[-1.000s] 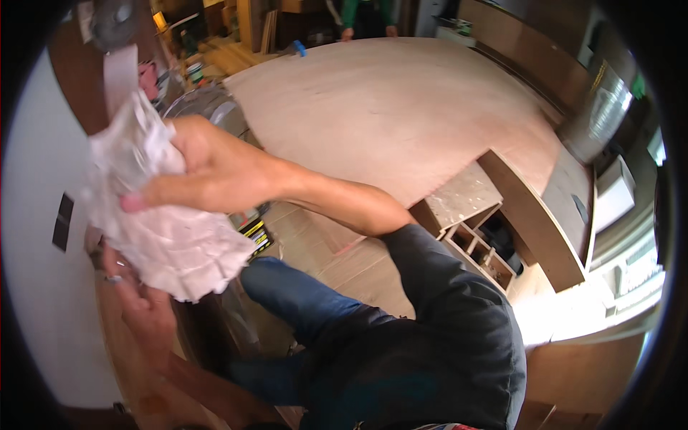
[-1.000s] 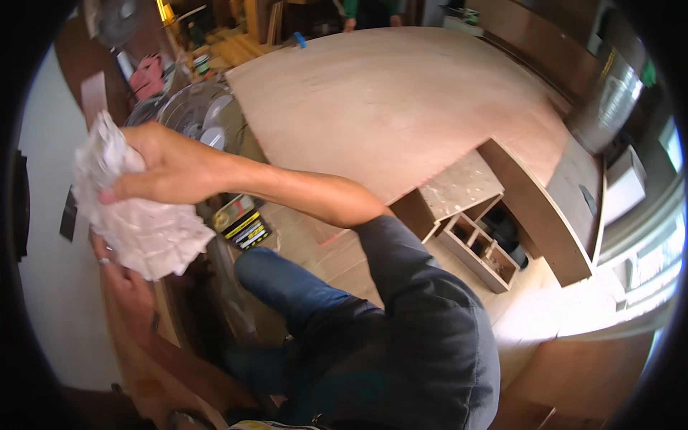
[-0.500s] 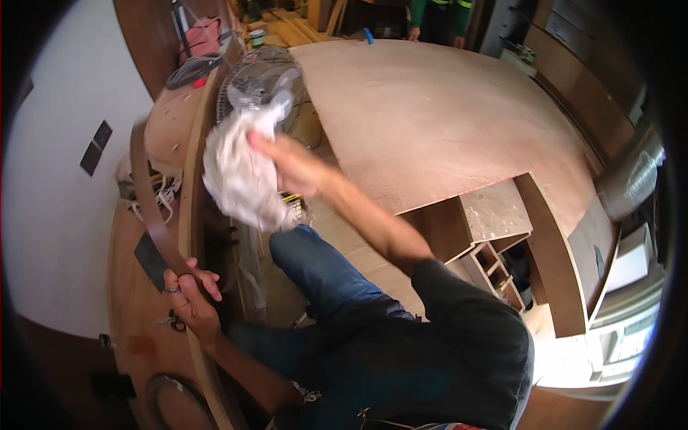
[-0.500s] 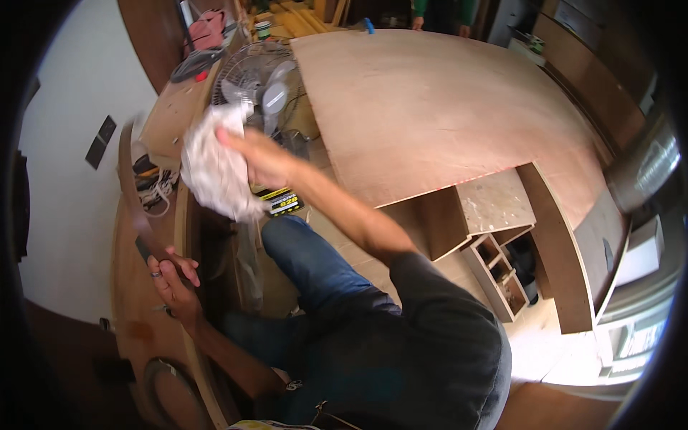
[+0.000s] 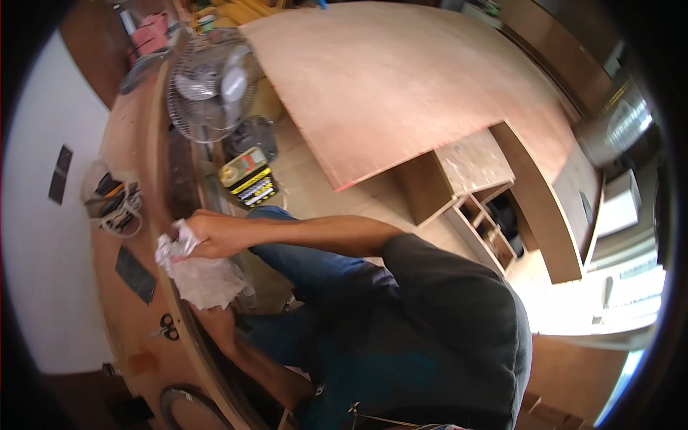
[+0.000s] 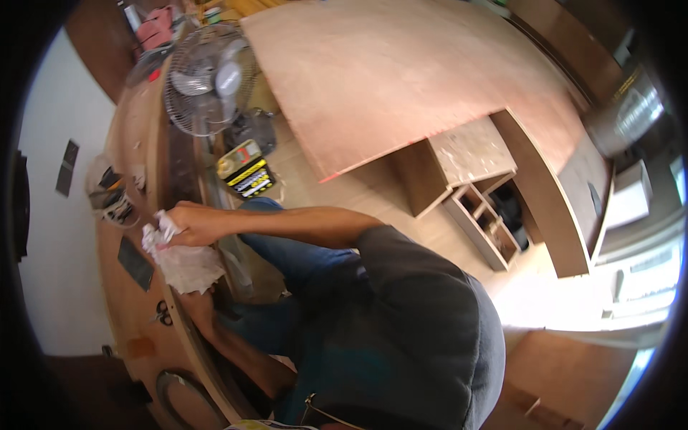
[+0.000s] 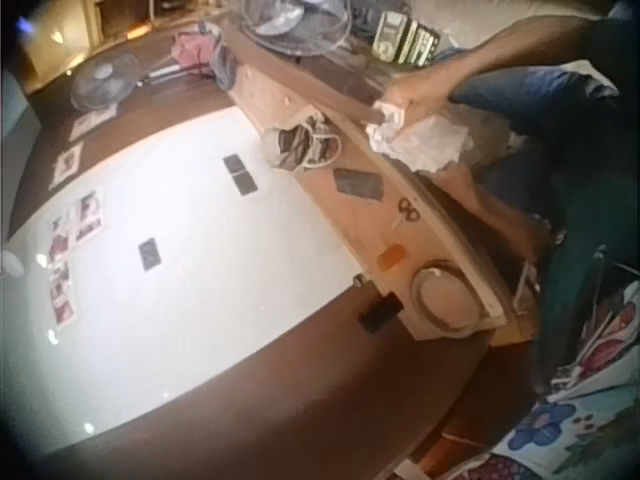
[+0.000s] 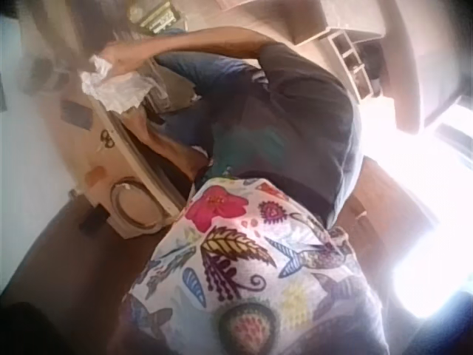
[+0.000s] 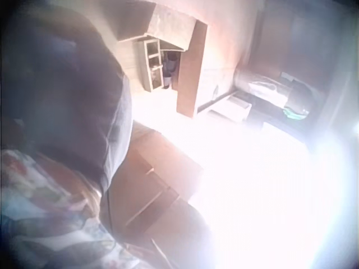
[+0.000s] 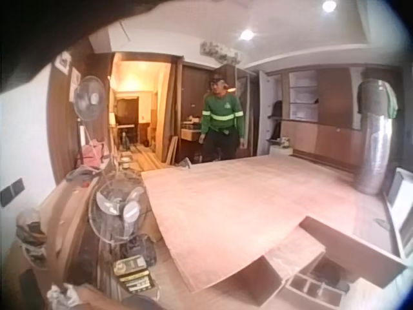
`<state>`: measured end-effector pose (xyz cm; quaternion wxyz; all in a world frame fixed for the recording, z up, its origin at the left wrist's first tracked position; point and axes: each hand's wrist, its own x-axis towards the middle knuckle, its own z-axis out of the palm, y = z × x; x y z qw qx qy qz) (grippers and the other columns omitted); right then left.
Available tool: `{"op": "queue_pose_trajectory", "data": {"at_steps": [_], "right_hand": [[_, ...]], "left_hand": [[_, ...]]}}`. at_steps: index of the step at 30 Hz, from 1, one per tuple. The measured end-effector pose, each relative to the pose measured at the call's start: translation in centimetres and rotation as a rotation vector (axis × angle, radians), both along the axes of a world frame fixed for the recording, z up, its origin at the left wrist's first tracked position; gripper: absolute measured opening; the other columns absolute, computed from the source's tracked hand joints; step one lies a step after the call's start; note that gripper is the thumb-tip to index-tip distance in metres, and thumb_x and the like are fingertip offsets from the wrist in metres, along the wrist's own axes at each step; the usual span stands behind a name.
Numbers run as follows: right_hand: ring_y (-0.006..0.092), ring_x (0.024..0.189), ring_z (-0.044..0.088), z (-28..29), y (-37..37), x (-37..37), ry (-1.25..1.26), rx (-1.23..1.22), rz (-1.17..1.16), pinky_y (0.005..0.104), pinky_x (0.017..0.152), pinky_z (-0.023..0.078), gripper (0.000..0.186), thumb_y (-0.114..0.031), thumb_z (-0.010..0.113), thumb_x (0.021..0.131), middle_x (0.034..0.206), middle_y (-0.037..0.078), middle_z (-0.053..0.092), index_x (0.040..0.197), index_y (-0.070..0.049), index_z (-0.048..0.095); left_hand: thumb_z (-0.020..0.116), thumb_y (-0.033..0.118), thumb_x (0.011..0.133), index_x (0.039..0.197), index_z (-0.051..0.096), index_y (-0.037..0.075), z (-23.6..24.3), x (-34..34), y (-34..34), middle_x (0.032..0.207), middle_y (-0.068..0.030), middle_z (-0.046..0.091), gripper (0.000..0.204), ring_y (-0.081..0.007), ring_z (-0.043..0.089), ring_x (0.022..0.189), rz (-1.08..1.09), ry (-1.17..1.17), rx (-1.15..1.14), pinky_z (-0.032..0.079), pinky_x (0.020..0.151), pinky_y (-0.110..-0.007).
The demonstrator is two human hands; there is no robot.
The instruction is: The person sands the edge of a wooden cabinet by hand, cuts a strip of edge banding with scissors, wipes the strip with a cloth, and applies liquid from a bottle to the edge.
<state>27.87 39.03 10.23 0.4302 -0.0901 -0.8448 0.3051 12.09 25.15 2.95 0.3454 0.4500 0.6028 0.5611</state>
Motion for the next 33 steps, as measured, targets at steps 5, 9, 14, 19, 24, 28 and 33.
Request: {"op": "queue_pose_trajectory", "data": {"at_steps": [5,9,14,19,24,28,33], "right_hand": [[0.0364,0.08,0.066,0.4,5.0,1.3,0.073,0.134,-0.418,0.0398,0.071,0.054,0.039,-0.008,0.065,0.075,0.092,0.02,0.066,0.113,-0.005,0.06],[0.0329,0.096,0.065,1.3,10.1,5.2,-0.144,0.374,-0.585,0.0377,0.084,0.054,0.054,0.0,0.068,0.067,0.111,0.016,0.065,0.119,-0.013,0.061],[0.0327,0.082,0.067,2.9,17.1,6.7,-0.005,0.625,-0.719,0.0407,0.073,0.055,0.036,-0.011,0.068,0.074,0.1,0.015,0.068,0.11,-0.01,0.064],[0.0395,0.073,0.064,3.5,25.8,10.2,-0.538,0.153,-1.093,0.0478,0.064,0.051,0.028,-0.013,0.058,0.079,0.079,0.026,0.064,0.104,-0.002,0.061],[0.0429,0.098,0.06,-8.2,27.8,7.6,-0.679,0.119,-0.659,0.0477,0.085,0.047,0.039,-0.031,0.062,0.085,0.103,0.025,0.065,0.115,-0.006,0.059],[0.0434,0.101,0.06,-16.2,30.0,6.9,-0.689,-0.199,-0.874,0.0505,0.085,0.047,0.051,-0.044,0.064,0.083,0.104,0.026,0.065,0.116,-0.005,0.058],[0.0324,0.102,0.062,-22.5,33.9,9.0,-0.582,0.031,-1.14,0.0415,0.087,0.047,0.073,-0.05,0.074,0.076,0.112,0.02,0.064,0.125,0.001,0.054]], "left_hand": [[0.042,0.025,0.102,0.101,0.053,0.003,6.6,4.2,-1.4,0.055,0.0007,0.047,0.024,-0.0049,0.039,0.043,-0.264,-0.037,0.005,0.029,0.04,-0.019],[0.043,0.022,0.102,0.099,0.055,0.001,6.1,4.9,-3.4,0.055,0.0003,0.047,0.024,-0.0042,0.041,0.045,-0.246,-0.013,-0.058,0.03,0.041,-0.02],[0.043,0.017,0.1,0.094,0.058,0.0,5.5,4.8,-5.7,0.053,-0.0007,0.049,0.023,-0.0057,0.044,0.046,-0.282,-0.05,-0.075,0.034,0.043,-0.023],[0.043,0.011,0.099,0.1,0.059,-0.002,6.3,2.6,-14.1,0.054,-0.0034,0.051,0.021,-0.0081,0.049,0.05,-0.279,-0.095,-0.094,0.037,0.047,-0.024],[0.044,0.013,0.1,0.11,0.059,0.0,9.0,3.8,-11.6,0.056,-0.0039,0.049,0.022,-0.0089,0.047,0.052,-0.222,0.142,-0.099,0.037,0.049,-0.026],[0.043,0.013,0.1,0.112,0.059,0.003,10.6,4.2,-12.8,0.059,-0.0025,0.05,0.022,-0.0099,0.048,0.053,-0.18,0.198,-0.16,0.039,0.051,-0.026],[0.046,0.015,0.099,0.118,0.057,0.005,9.3,4.2,-12.9,0.059,-0.007,0.049,0.024,-0.0165,0.052,0.054,-0.183,0.101,-0.114,0.042,0.054,-0.031]]}}
